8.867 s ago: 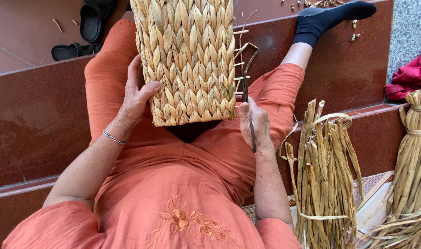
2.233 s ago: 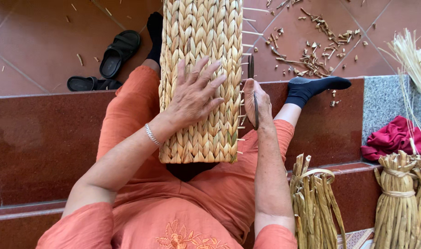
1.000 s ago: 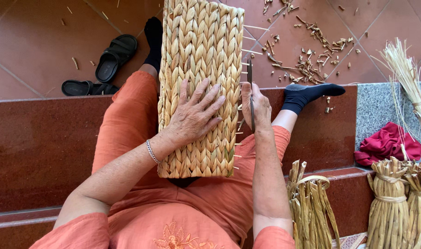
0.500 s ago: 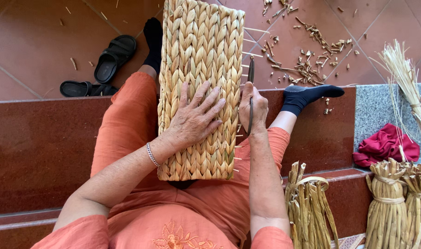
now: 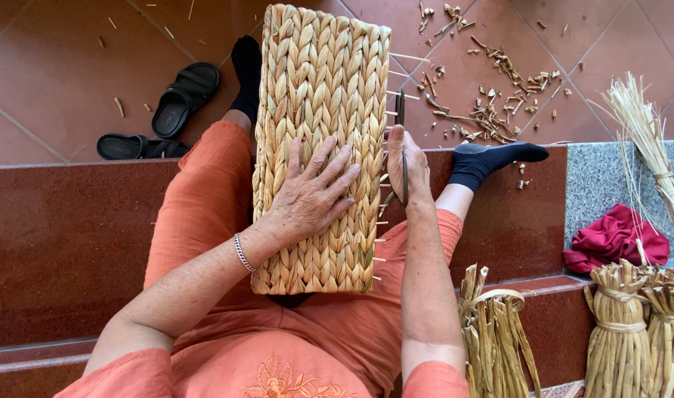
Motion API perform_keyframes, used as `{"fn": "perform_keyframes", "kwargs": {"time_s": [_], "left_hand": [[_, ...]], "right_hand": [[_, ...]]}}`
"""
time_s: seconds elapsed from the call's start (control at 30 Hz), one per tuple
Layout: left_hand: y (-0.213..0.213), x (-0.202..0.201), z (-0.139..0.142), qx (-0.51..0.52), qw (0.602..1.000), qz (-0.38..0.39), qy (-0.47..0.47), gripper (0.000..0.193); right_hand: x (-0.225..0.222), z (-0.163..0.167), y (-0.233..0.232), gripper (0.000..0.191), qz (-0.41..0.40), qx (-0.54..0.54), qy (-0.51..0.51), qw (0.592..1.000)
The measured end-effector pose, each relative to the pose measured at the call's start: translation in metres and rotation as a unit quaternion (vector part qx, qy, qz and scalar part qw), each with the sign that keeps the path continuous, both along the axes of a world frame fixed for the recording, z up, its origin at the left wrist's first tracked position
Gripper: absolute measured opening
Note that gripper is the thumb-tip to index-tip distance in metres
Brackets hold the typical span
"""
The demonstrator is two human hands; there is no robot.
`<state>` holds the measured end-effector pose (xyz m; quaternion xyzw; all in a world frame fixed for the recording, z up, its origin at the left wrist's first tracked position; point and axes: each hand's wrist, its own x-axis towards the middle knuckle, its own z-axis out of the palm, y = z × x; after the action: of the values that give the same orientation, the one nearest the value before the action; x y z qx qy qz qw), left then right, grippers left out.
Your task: The person sits on steps finishing a woven water hyacinth basket. They use scissors to trim protruding splints and sticks from the rim, rotate the basket to reach each side, then tuck and weave loose strands along the top edge by hand, pressing the weave down as they work around the basket.
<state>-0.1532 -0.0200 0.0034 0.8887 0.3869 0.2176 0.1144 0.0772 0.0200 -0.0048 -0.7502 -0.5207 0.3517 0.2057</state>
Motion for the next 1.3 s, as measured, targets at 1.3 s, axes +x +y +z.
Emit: {"fn": "perform_keyframes", "kwargs": {"time_s": [1.3], "left_hand": [[-0.001, -0.001, -0.001, -0.001, 1.000, 0.005, -0.009, 0.058]], "right_hand": [[0.006, -0.011, 0.038, 0.104, 0.027, -0.001, -0.046, 0.999]]}}
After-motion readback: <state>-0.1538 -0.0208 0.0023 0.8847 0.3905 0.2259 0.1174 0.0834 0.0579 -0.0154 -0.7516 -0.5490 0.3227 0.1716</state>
